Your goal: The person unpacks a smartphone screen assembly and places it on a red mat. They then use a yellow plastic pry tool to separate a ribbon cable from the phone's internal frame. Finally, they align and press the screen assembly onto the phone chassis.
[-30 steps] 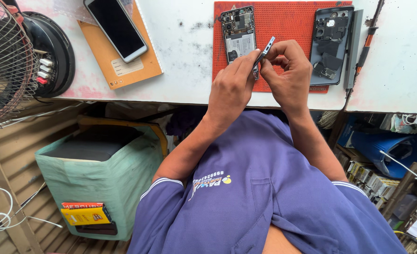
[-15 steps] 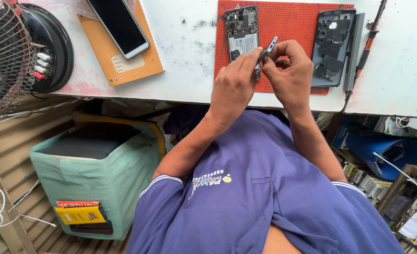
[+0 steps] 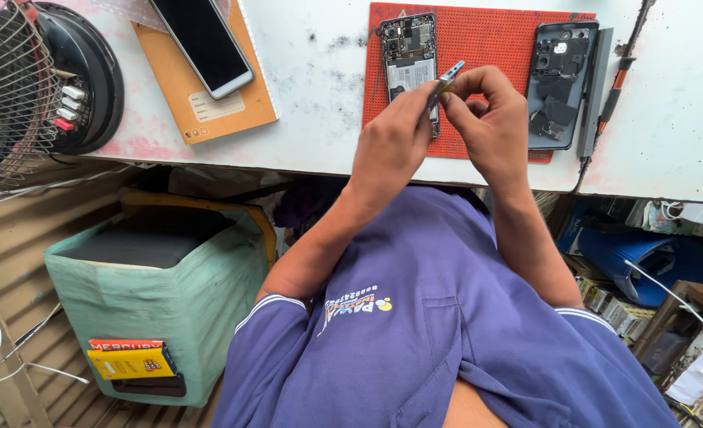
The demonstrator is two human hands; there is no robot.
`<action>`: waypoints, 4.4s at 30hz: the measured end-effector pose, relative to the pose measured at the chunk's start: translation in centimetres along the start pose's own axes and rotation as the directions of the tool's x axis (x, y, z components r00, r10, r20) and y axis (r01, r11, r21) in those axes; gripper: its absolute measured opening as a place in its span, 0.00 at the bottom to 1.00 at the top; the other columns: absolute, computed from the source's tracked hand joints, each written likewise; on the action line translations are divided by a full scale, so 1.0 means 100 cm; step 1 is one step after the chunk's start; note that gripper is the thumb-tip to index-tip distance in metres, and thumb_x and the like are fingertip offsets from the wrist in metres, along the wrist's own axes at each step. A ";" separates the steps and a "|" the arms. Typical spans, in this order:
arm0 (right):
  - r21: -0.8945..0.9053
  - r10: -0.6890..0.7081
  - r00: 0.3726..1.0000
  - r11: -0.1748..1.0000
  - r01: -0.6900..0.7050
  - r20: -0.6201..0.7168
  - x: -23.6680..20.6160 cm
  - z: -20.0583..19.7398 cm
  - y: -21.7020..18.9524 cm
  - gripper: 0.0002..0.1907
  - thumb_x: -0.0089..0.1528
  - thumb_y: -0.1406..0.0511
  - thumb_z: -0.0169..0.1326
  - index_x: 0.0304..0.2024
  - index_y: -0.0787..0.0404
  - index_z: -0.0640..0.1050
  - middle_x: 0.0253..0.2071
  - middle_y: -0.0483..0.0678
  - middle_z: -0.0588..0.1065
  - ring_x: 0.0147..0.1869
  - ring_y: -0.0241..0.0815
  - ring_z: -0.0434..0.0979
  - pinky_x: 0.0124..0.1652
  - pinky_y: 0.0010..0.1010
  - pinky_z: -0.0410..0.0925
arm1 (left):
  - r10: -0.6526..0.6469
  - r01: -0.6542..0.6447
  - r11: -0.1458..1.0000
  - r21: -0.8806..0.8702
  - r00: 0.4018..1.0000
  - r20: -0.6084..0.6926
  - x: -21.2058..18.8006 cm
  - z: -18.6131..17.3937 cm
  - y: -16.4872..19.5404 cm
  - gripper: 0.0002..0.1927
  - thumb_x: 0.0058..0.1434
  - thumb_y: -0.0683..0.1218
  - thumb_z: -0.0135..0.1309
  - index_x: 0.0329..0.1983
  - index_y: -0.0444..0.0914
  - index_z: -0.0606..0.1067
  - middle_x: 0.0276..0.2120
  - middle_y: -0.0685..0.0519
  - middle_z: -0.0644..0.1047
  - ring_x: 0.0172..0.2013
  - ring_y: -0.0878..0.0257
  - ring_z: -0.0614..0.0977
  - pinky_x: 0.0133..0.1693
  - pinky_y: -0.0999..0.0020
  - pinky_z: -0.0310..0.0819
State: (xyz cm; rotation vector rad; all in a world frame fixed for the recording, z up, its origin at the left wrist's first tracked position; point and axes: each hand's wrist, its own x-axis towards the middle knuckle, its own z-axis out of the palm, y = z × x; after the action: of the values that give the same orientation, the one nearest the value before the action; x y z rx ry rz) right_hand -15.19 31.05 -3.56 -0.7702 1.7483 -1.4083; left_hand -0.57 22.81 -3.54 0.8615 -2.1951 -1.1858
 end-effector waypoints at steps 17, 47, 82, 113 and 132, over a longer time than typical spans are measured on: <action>0.219 0.114 0.985 0.966 -0.140 0.130 -0.075 -0.017 -0.038 0.32 0.67 0.78 0.56 0.72 0.66 0.63 0.57 0.55 0.77 0.64 0.44 0.79 0.58 0.32 0.76 | -0.040 0.049 0.983 -0.179 0.998 0.050 -0.023 -0.064 0.025 0.23 0.66 0.42 0.64 0.63 0.43 0.71 0.60 0.50 0.72 0.59 0.58 0.78 0.51 0.71 0.78; 0.131 0.111 0.976 0.982 -0.137 0.185 -0.085 -0.012 -0.055 0.31 0.69 0.77 0.55 0.73 0.63 0.62 0.57 0.53 0.76 0.57 0.38 0.80 0.51 0.26 0.77 | 0.388 -0.486 0.833 0.263 0.853 0.348 -0.009 -0.078 0.018 0.15 0.60 0.38 0.59 0.49 0.44 0.75 0.60 0.55 0.66 0.62 0.57 0.67 0.58 0.60 0.59; 0.131 0.080 0.980 0.986 -0.105 0.181 -0.086 -0.013 -0.049 0.31 0.69 0.78 0.55 0.74 0.64 0.62 0.57 0.54 0.76 0.57 0.38 0.80 0.50 0.26 0.77 | 0.407 -0.511 0.832 0.218 0.827 0.387 0.004 -0.085 0.018 0.12 0.63 0.42 0.62 0.48 0.45 0.77 0.60 0.57 0.69 0.64 0.57 0.68 0.61 0.60 0.60; 0.155 0.080 0.982 0.982 -0.107 0.171 -0.083 -0.014 -0.046 0.31 0.69 0.77 0.55 0.73 0.64 0.64 0.56 0.52 0.77 0.54 0.34 0.79 0.50 0.24 0.76 | 0.453 -0.578 0.680 0.452 0.815 0.361 -0.015 -0.058 0.014 0.20 0.62 0.38 0.60 0.57 0.41 0.74 0.59 0.55 0.66 0.63 0.60 0.66 0.61 0.61 0.59; 0.173 0.103 0.978 0.976 -0.135 0.182 -0.083 -0.014 -0.047 0.31 0.68 0.77 0.55 0.73 0.64 0.63 0.56 0.52 0.77 0.54 0.34 0.80 0.49 0.24 0.76 | 0.373 -0.436 0.889 0.141 0.867 0.330 -0.013 -0.062 0.015 0.20 0.61 0.32 0.62 0.53 0.42 0.73 0.58 0.51 0.63 0.63 0.52 0.66 0.57 0.62 0.73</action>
State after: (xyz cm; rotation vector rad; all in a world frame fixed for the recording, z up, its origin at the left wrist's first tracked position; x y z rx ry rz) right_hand -11.91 37.56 2.72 -0.6550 1.4832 -1.3586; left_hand 4.09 21.04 0.70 0.2703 -2.6135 -0.9253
